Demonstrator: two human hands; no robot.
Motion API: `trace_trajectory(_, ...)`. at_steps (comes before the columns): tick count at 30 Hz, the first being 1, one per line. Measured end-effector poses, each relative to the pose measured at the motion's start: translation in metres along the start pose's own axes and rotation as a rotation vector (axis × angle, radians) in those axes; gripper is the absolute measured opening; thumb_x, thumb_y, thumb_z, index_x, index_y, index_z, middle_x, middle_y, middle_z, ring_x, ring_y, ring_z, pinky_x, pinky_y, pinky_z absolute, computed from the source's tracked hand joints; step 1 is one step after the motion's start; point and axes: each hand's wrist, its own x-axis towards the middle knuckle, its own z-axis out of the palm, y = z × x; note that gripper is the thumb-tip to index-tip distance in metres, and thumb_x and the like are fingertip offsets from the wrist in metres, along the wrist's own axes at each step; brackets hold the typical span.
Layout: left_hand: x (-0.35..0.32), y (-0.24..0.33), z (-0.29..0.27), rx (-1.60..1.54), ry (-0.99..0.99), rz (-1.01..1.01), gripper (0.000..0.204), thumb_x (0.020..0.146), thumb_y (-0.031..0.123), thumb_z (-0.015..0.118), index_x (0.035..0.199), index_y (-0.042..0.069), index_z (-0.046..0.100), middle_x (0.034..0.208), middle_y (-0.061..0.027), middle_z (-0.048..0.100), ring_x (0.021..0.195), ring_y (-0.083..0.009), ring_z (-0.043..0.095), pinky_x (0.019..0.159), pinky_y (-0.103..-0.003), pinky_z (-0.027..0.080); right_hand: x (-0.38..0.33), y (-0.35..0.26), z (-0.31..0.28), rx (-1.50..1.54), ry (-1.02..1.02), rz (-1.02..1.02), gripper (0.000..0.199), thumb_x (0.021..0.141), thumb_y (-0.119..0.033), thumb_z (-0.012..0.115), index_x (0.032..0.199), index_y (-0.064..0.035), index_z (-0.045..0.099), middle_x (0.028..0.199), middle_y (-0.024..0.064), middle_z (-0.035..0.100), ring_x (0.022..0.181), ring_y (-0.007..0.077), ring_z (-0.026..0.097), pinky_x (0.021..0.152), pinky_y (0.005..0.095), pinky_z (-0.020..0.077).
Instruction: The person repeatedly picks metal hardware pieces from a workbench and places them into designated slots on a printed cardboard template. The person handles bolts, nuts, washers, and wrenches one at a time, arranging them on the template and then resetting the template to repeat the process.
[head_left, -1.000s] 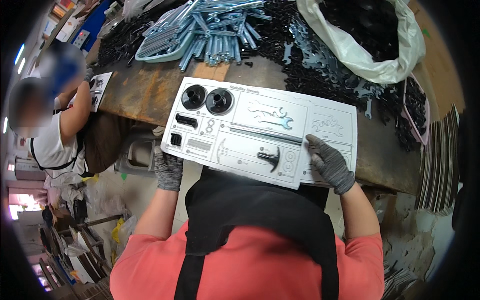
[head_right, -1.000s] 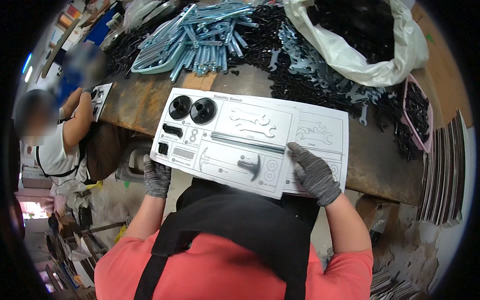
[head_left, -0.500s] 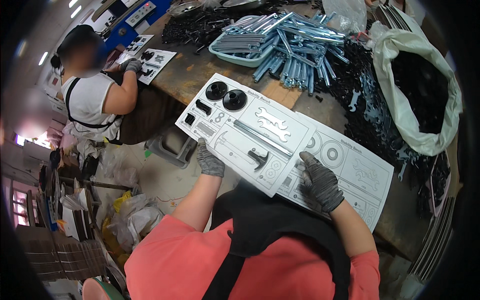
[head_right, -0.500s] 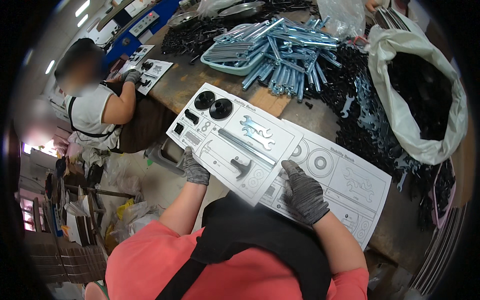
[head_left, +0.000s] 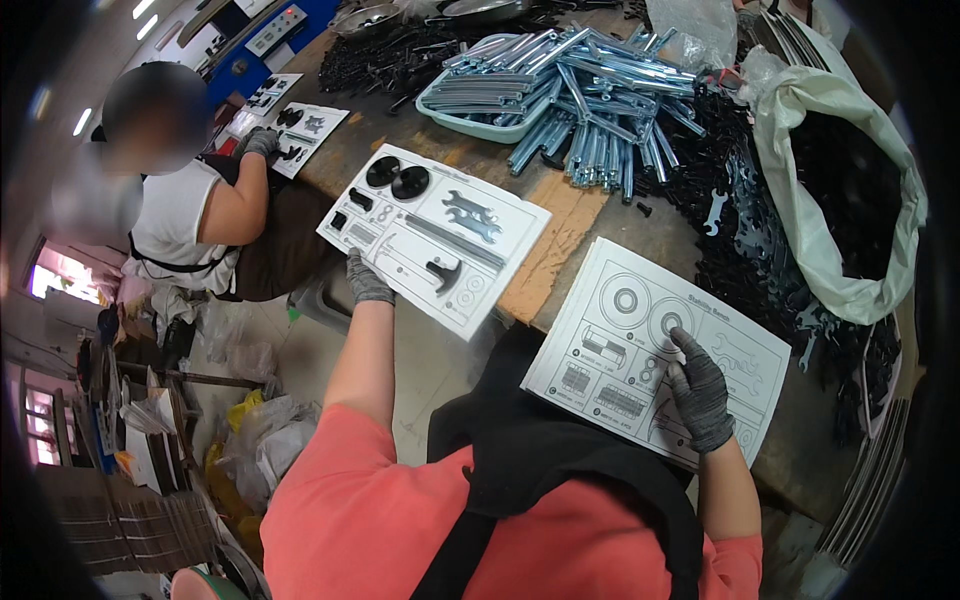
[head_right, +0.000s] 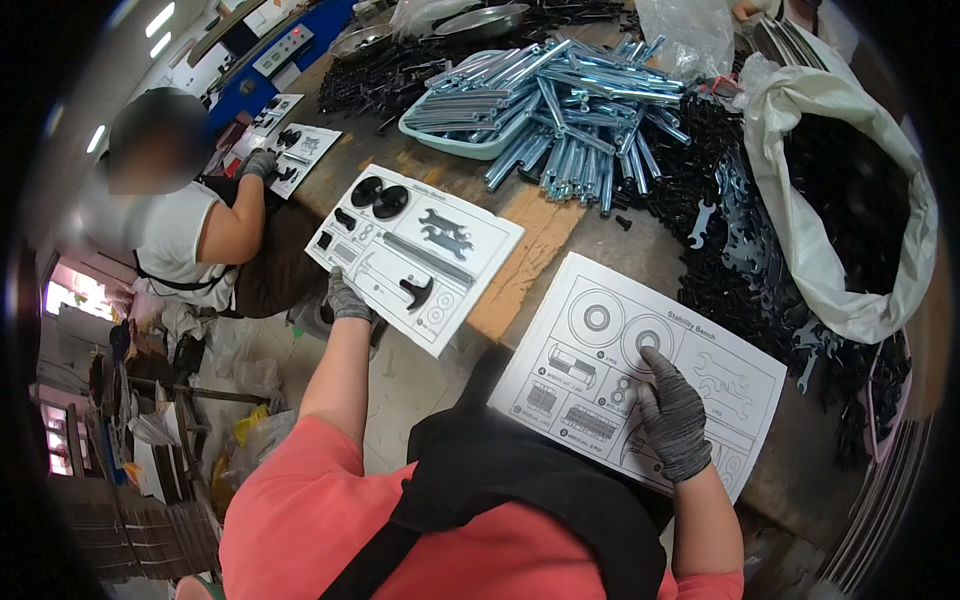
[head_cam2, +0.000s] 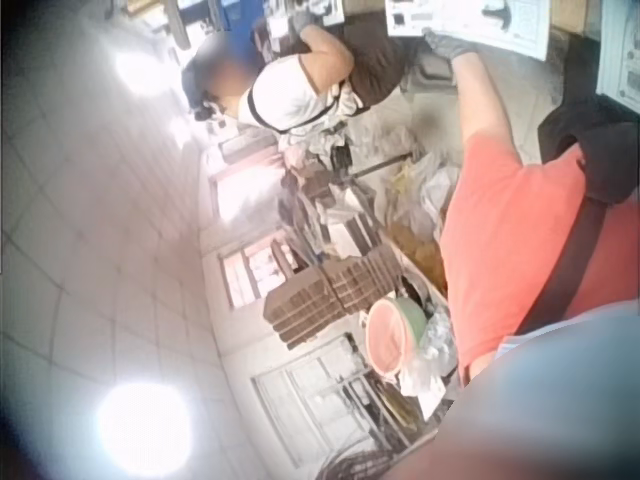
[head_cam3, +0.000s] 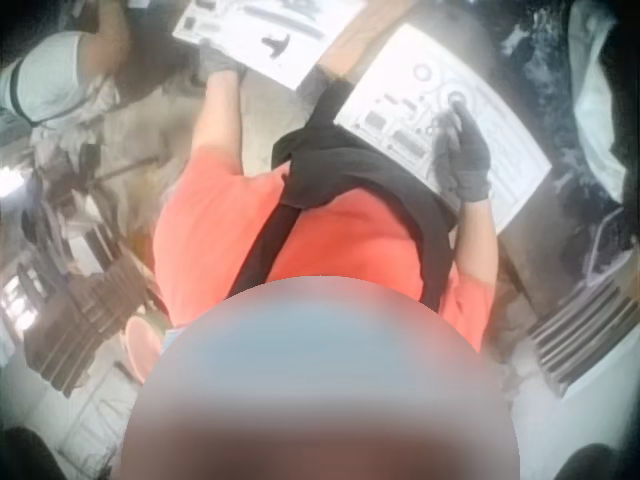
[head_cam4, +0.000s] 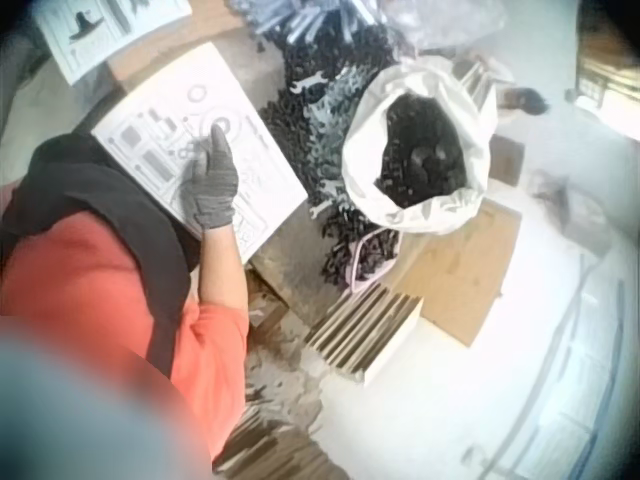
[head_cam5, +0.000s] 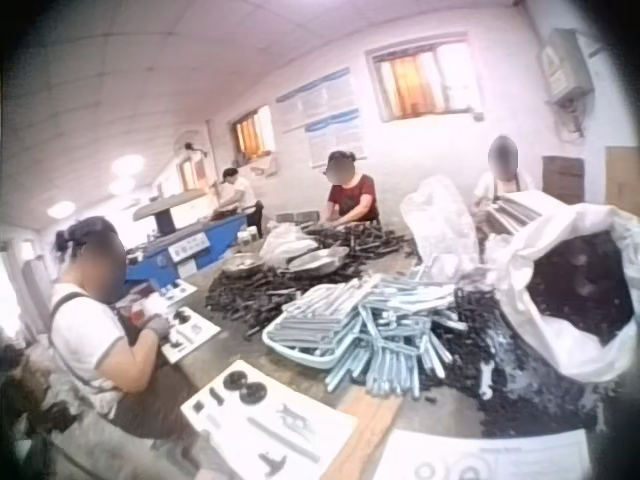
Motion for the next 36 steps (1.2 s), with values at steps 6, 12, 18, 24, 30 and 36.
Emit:
trace_trajectory(6,0.048,0.004,-0.003,0.087,0.191,0.183,0.039,0.084,0.028,0.049,0.114,0.004,0.055,0.112,-0.0125,0.059,0.097,-0.0305,0.057,0.087,-0.042,0.046,-0.017,0.013,-0.014,0.087,0.052,0.106,0.041,0.084,-0.002,0.049,0.125,-0.0006,0.046,0.116,0.0150,0.057,0.107,0.0226,0.055,0.091,0.0317,0.0430)
trace_trajectory(12,0.012,0.017,0.044,0.172,0.277,0.180,0.036,0.088,0.023,0.045,0.115,0.000,0.053,0.112,-0.0137,0.057,0.096,-0.0289,0.057,0.084,-0.039,0.047,-0.024,0.028,-0.024,0.153,0.046,0.165,0.042,0.084,-0.002,0.050,0.126,0.0010,0.045,0.118,0.0148,0.056,0.108,0.0202,0.053,0.089,0.0293,0.0431)
trace_trajectory(18,-0.056,0.013,0.109,0.327,0.067,0.610,0.042,0.081,-0.006,0.046,0.123,-0.002,0.044,0.117,-0.0161,0.051,0.098,-0.0255,0.056,0.084,-0.033,0.047,-0.041,0.046,-0.028,0.190,0.194,0.115,0.039,0.086,-0.006,0.052,0.124,-0.0009,0.047,0.112,0.0113,0.058,0.099,0.0173,0.056,0.085,0.0284,0.0441)
trace_trajectory(24,-0.092,-0.078,0.231,1.233,-0.845,0.935,0.053,0.079,0.017,0.067,0.125,0.005,0.046,0.115,-0.0124,0.051,0.100,-0.0214,0.054,0.086,-0.032,0.045,-0.067,0.028,-0.036,0.225,0.108,0.078,0.025,0.084,-0.010,0.055,0.107,-0.0020,0.059,0.093,0.0138,0.063,0.086,0.0242,0.061,0.076,0.0322,0.0476)
trace_trajectory(30,-0.114,-0.161,0.336,2.299,-1.000,1.173,0.047,0.077,0.018,0.060,0.122,0.011,0.050,0.124,-0.0136,0.048,0.112,-0.0299,0.049,0.093,-0.039,0.041,-0.121,0.015,-0.034,0.250,-0.109,0.113,0.024,0.082,-0.014,0.056,0.103,-0.0057,0.062,0.089,0.0123,0.065,0.084,0.0264,0.063,0.075,0.0338,0.0491)
trace_trajectory(36,-0.104,-0.192,0.361,2.416,-1.099,1.270,0.030,0.088,0.014,0.042,0.116,0.016,0.053,0.111,-0.0150,0.056,0.102,-0.0310,0.057,0.081,-0.042,0.047,-0.149,0.015,-0.041,0.181,0.011,0.161,0.023,0.082,-0.015,0.057,0.103,-0.0065,0.063,0.088,0.0110,0.065,0.083,0.0251,0.063,0.074,0.0335,0.0495)
